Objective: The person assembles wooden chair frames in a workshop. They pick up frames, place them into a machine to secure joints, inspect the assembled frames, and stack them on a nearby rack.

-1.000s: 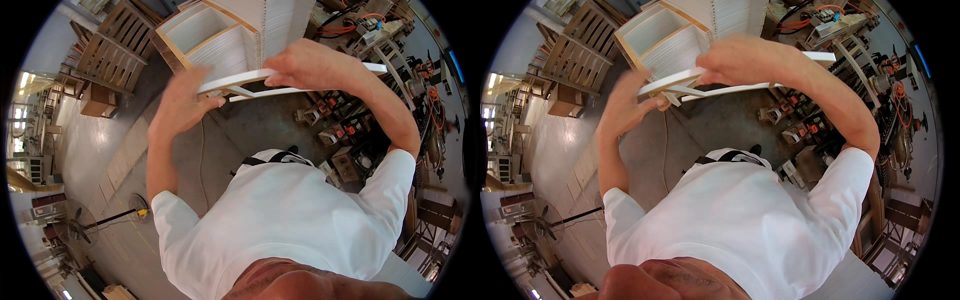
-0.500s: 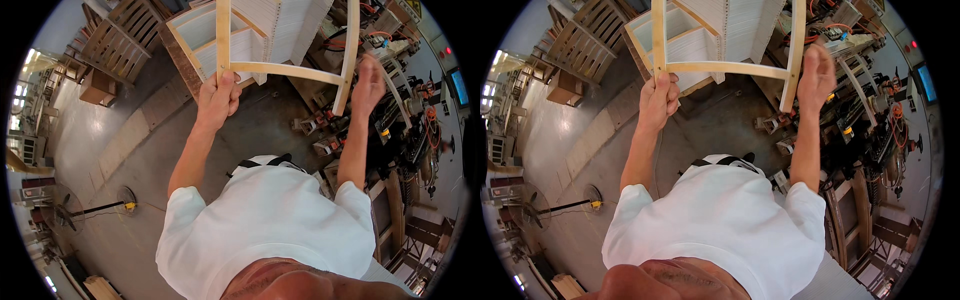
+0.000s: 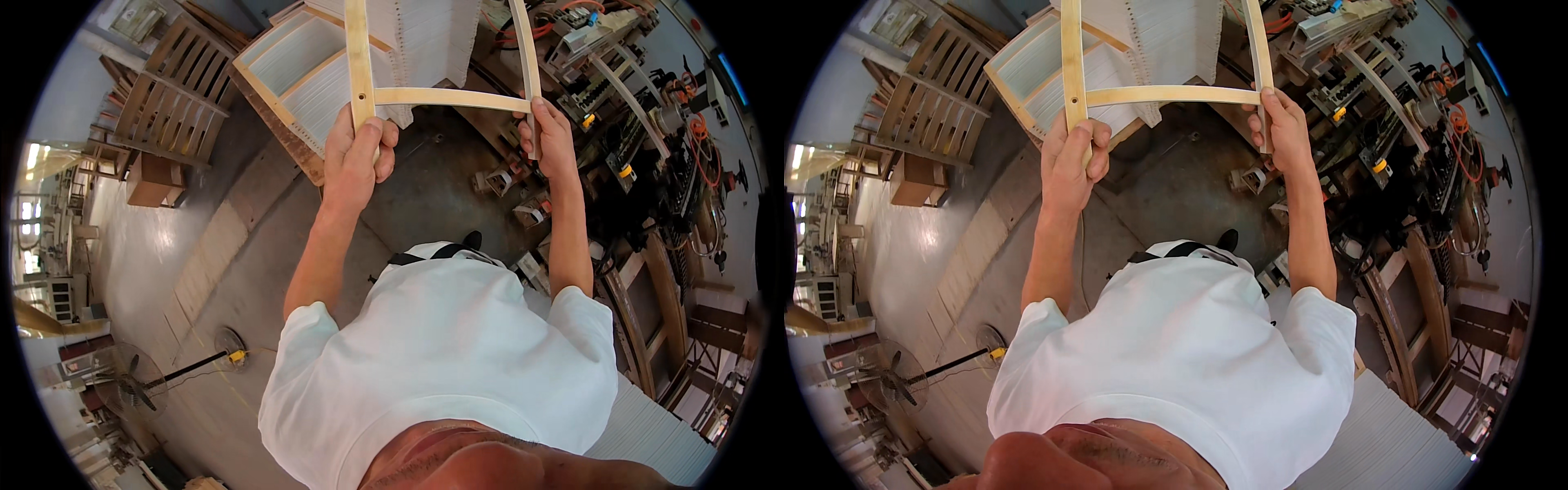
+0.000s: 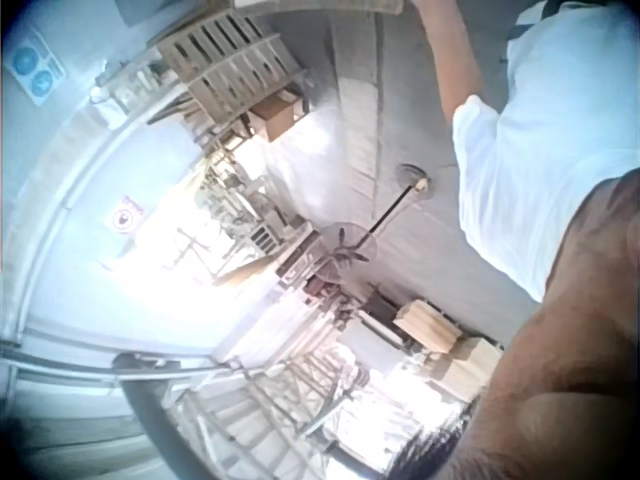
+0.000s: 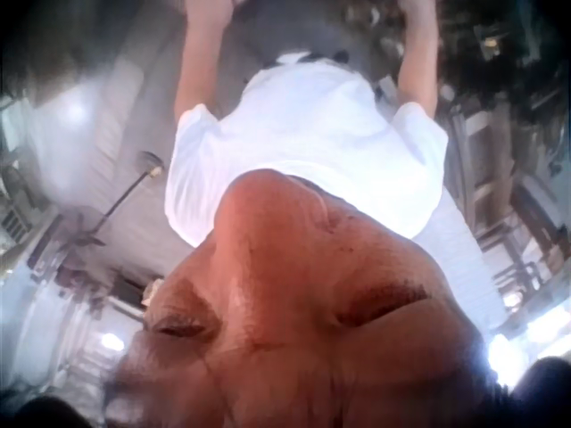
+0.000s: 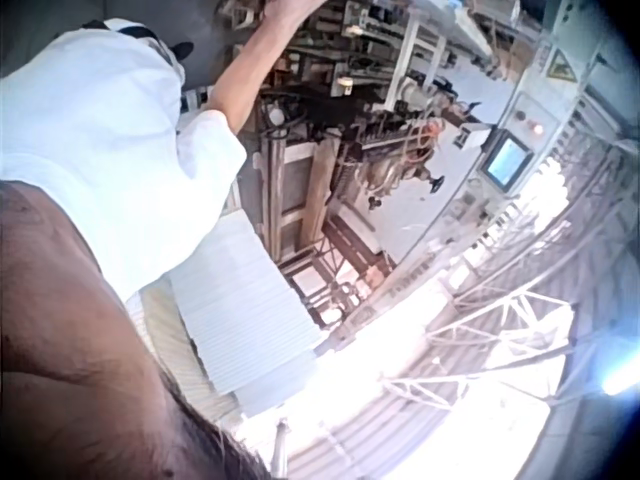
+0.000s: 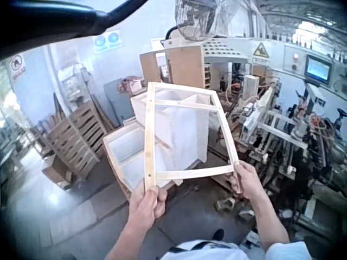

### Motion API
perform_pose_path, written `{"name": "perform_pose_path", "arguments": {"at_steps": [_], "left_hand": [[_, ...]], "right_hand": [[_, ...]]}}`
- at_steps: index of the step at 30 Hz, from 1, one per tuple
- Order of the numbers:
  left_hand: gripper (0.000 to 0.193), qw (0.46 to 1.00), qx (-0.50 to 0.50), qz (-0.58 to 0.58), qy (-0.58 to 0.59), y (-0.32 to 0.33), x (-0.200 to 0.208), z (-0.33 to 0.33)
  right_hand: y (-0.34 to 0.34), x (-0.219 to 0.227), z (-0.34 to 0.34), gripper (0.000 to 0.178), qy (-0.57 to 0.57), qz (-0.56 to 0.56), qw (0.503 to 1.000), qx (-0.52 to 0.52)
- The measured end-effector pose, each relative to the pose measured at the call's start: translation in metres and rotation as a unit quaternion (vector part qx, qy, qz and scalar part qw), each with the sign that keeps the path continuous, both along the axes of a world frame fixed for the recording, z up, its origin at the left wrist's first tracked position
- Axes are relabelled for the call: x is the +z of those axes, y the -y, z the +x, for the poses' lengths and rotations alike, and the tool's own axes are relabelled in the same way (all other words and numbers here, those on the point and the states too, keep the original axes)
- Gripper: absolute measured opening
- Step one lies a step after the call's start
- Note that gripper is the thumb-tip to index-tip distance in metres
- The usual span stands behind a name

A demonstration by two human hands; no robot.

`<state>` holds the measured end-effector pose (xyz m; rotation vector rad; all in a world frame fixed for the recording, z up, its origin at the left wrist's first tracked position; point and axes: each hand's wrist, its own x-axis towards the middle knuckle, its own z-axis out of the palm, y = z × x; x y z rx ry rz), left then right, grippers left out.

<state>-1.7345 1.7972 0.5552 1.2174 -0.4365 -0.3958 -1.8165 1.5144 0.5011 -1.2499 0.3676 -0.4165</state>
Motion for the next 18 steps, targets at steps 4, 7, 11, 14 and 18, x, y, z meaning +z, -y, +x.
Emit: {"name": "perform_pose_path", "arguments": {"at_steps": [4, 7, 11, 14, 18], "left_hand": [[0.017, 1.0, -0.007, 0.0, 0.002, 0.005, -0.003, 0.002], [0.017, 1.0, -0.006, 0.004, 0.0, 0.008, -0.005, 0.002], [0.017, 1.0, 0.0, 0.005, -0.016, 0.011, -0.012, 0.002], [0.017, 1.0, -0.003, 0.0, -0.017, 0.009, -0.02, 0.001], [0.016, 1.0, -0.013, -0.002, -0.023, 0.009, -0.025, 0.001]], "right_hand": [[0.005, -0.003, -0.004, 0.037, 0.004, 0.007, 1.0, 0.001], [0.007, -0.002, -0.006, 0.034, 0.0, 0.009, 1.0, -0.004], [0.01, -0.006, -0.006, 0.03, -0.008, 0.002, 1.0, 0.001], [0.009, -0.006, -0.008, 0.03, -0.012, 0.0, 1.0, -0.002], [0.003, -0.002, -0.006, 0.03, -0.014, 0.008, 0.999, -0.03]]}}
